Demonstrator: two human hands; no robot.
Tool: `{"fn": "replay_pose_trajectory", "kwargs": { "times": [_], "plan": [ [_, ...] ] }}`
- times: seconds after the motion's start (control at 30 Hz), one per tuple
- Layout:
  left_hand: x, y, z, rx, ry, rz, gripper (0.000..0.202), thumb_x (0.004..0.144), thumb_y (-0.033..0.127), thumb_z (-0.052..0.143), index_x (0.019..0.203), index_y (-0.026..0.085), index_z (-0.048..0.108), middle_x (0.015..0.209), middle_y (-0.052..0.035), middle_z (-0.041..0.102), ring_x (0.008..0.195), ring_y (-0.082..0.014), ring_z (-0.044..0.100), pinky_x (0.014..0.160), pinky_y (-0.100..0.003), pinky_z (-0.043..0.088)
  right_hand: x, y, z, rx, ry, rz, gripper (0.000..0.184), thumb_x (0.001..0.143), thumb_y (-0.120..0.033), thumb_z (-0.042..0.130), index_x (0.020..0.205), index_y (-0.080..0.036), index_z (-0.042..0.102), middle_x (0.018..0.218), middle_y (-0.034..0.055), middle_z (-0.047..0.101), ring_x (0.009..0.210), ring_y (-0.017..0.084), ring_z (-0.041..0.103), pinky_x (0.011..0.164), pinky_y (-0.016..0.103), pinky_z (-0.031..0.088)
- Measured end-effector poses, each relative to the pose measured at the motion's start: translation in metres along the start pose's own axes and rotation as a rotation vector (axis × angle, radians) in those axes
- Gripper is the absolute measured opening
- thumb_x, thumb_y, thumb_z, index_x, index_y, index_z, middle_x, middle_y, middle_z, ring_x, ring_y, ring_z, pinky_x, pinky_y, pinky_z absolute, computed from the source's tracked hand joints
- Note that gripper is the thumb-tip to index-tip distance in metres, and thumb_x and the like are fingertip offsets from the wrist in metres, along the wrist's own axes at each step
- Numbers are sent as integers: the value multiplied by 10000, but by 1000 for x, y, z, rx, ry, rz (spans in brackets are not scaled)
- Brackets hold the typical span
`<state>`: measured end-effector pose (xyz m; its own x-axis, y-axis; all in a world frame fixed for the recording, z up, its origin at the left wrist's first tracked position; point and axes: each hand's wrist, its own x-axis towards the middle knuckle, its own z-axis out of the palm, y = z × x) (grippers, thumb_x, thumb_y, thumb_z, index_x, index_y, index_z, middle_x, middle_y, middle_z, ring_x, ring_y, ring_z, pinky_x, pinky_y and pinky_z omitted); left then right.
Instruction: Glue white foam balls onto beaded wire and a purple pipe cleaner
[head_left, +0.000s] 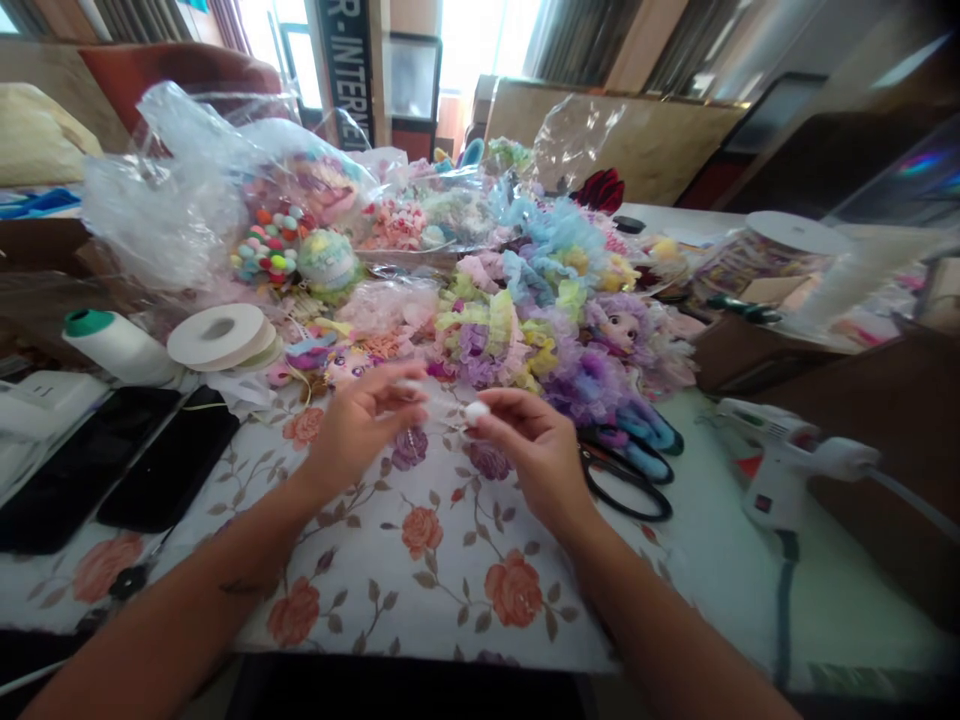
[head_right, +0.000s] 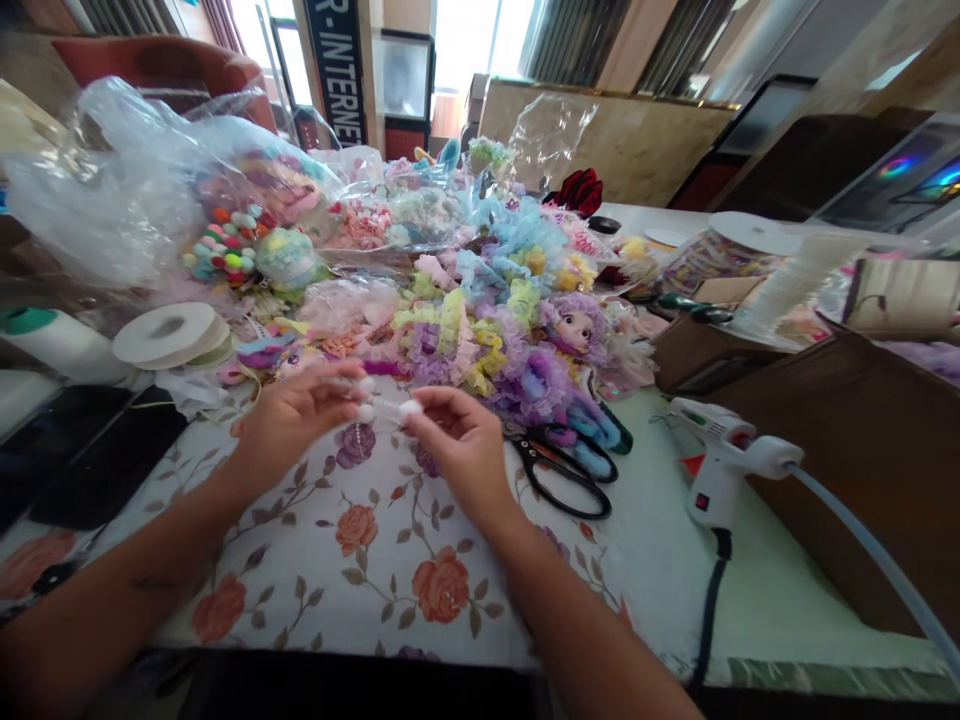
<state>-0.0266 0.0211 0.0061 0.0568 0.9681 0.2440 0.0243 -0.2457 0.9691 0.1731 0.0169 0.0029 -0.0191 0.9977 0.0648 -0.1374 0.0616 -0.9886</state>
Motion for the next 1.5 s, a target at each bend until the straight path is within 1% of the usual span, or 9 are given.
{"fn": "replay_pose_trajectory", "kwargs": {
  "times": [0.1,0.2,0.37,0.53,0.7,0.93,1.13,1.3,1.5],
  "plan": [
    [11,0,-17,2,335,87,346,850,340,656,1179,235,656,1049,-62,729,803,-170,724,732,-302,603,10,-5,-10,75,168,-48,193,702,-284,780,874,-213,728,804,1,688,679,137,637,680,300,561],
    [18,-6,-28,74,432,108,357,903,377,555,1209,212,638,1106,-87,717,776,-180,734,680,-312,610,16,-5,-15,117,202,11,195,676,-282,782,843,-199,727,792,3,678,667,127,621,647,280,545],
    [14,-10,-24,367,272,197,451,807,288,681,1251,233,625,1313,-82,632,1255,-257,558,933,-339,533,16,1,-13,-52,104,40,258,686,-366,778,849,-177,714,772,21,686,678,154,628,642,298,536],
    [7,-6,-17,611,206,178,182,869,333,599,906,216,734,811,-38,746,788,-218,692,792,-354,535,16,7,-13,-459,30,-71,242,760,-398,701,833,-167,702,745,33,699,627,165,611,606,298,495],
    [7,-12,-10,861,-8,226,126,809,298,659,868,210,728,903,-84,721,925,-290,631,858,-438,484,18,14,-16,-761,-13,-174,204,831,-361,609,873,-184,701,785,46,729,642,187,635,628,314,484],
    [7,-30,-1,826,-137,238,223,824,228,608,1018,215,717,991,-88,739,982,-279,626,905,-445,486,13,16,-13,-1034,-82,-313,272,872,-346,562,1024,-174,707,949,118,713,804,250,660,721,367,513],
    [8,-24,-4,704,-47,215,185,804,250,643,967,226,728,988,-82,743,978,-283,639,915,-445,482,10,20,-11,-1060,-186,-481,272,799,-234,650,1054,-180,724,1132,148,655,1069,301,606,914,432,507],
    [9,-14,-10,275,50,-17,284,766,306,719,1029,200,697,1059,-88,726,963,-237,664,860,-385,532,13,23,-13,-1082,-141,-464,242,827,-241,626,1035,-167,724,1101,156,664,1043,319,606,907,477,509],
    [2,-11,2,-115,-84,-153,272,717,297,787,957,193,711,957,-65,744,908,-197,689,800,-318,565,3,11,-5,-774,0,-517,164,867,-290,600,957,-196,700,983,112,692,910,251,652,855,413,531]
  ]
}}
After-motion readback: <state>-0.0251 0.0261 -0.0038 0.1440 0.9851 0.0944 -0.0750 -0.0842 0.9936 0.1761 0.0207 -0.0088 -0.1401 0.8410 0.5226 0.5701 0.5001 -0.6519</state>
